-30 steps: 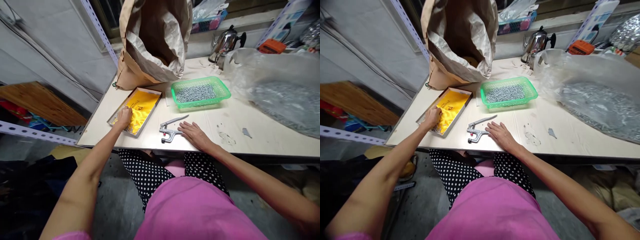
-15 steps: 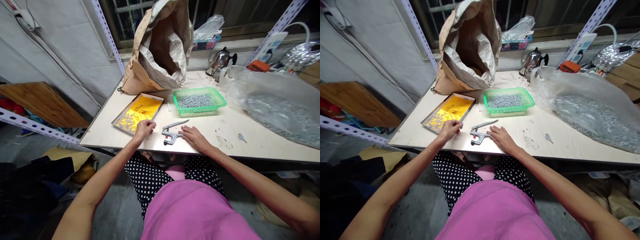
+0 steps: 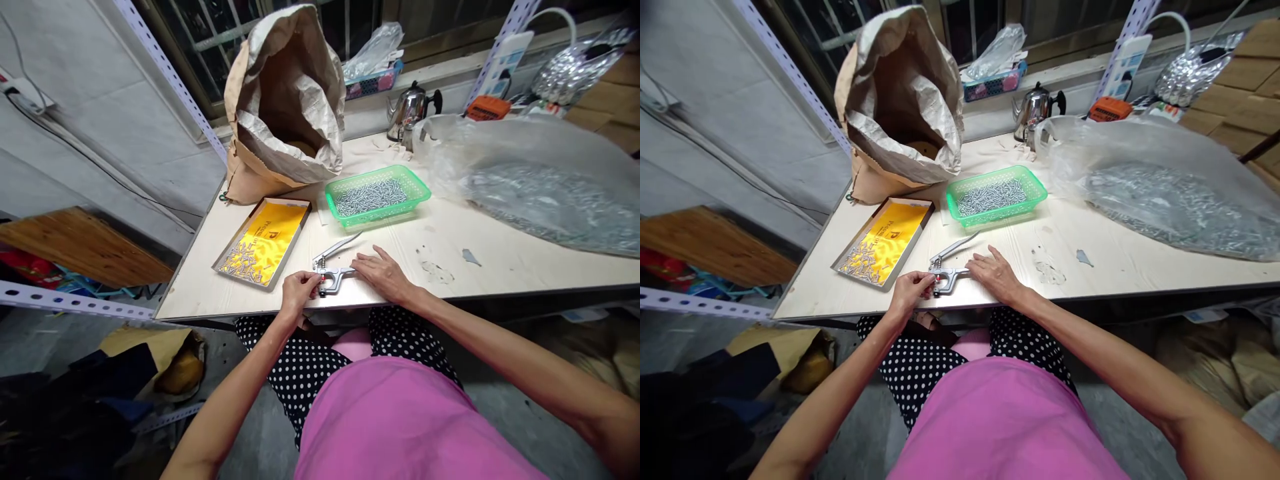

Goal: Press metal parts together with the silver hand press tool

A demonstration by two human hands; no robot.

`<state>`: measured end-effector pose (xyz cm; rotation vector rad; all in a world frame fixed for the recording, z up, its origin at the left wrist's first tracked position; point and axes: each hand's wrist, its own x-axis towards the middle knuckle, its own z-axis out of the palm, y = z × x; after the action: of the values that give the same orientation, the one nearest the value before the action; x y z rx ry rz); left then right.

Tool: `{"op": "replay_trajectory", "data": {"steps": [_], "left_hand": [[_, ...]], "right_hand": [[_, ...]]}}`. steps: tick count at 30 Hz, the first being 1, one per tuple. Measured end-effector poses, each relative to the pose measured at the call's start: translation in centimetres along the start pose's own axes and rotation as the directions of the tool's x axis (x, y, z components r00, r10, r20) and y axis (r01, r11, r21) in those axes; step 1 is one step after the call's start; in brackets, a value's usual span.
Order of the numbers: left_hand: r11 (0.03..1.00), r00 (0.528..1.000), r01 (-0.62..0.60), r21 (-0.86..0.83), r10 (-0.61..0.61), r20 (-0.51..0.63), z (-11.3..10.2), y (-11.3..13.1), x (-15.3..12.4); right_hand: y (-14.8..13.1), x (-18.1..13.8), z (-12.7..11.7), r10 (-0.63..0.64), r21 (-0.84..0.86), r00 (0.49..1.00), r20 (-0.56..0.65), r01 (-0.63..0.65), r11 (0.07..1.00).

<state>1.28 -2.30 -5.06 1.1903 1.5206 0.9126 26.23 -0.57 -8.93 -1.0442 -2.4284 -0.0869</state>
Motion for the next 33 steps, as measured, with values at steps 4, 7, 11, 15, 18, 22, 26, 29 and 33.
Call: {"op": "replay_trajectory", "data": {"steps": [4,7,11,15,18,22,26,29,33], "left_hand": [[0.998,0.998,0.005,0.069,-0.001,-0.058,0.7,-0.2,-0.1],[0.992,0.996,-0.026,0.123,0.036,-0.081,0.7,-0.3,-0.3],[0.986,0.996,-0.040,0.165,0.053,-0.075,0.5,-0.2,-0.6],[0.975,0.997,-0.006,0.223,0.024,-0.079,0.4,-0.2,-0.8],[0.965,0.998,0.015,0.261,0.000,-0.059,0.3,-0.1,-0.7],[0.963,0.999,0.052,0.264,-0.052,-0.008,0.0,0.1,-0.5],[0.961,0.982,0.130,0.243,-0.159,0.106,-0.4,0.9,-0.7],[0.958,0.969,0.150,0.246,-0.192,0.158,-0.7,1.4,-0.9],[0.945,0.973,0.112,0.309,-0.168,0.161,-0.6,1.6,-1.1]], "right_hand": [[-0.5,0.0,-0.5,-0.015,-0.078,0.996,-0.089,0.008,0.997],[-0.7,-0.1,-0.7,-0.028,-0.115,0.993,-0.113,0.015,0.993],[-0.8,0.0,-0.9,-0.022,-0.124,0.994,-0.108,0.009,0.992],[-0.8,0.2,-1.1,-0.036,-0.137,0.994,-0.103,0.022,0.990],[-0.8,0.2,-1.1,-0.052,-0.152,0.993,-0.102,0.036,0.988],[-0.7,0.3,-0.9,-0.053,-0.134,0.995,-0.080,0.042,0.990],[-0.7,0.4,-0.8,-0.071,-0.121,0.995,-0.067,0.062,0.991],[-0.7,0.3,-0.9,-0.080,-0.134,0.995,-0.051,0.073,0.988],[-0.9,0.3,-1.1,-0.055,-0.153,0.998,-0.014,0.052,0.987]]}}
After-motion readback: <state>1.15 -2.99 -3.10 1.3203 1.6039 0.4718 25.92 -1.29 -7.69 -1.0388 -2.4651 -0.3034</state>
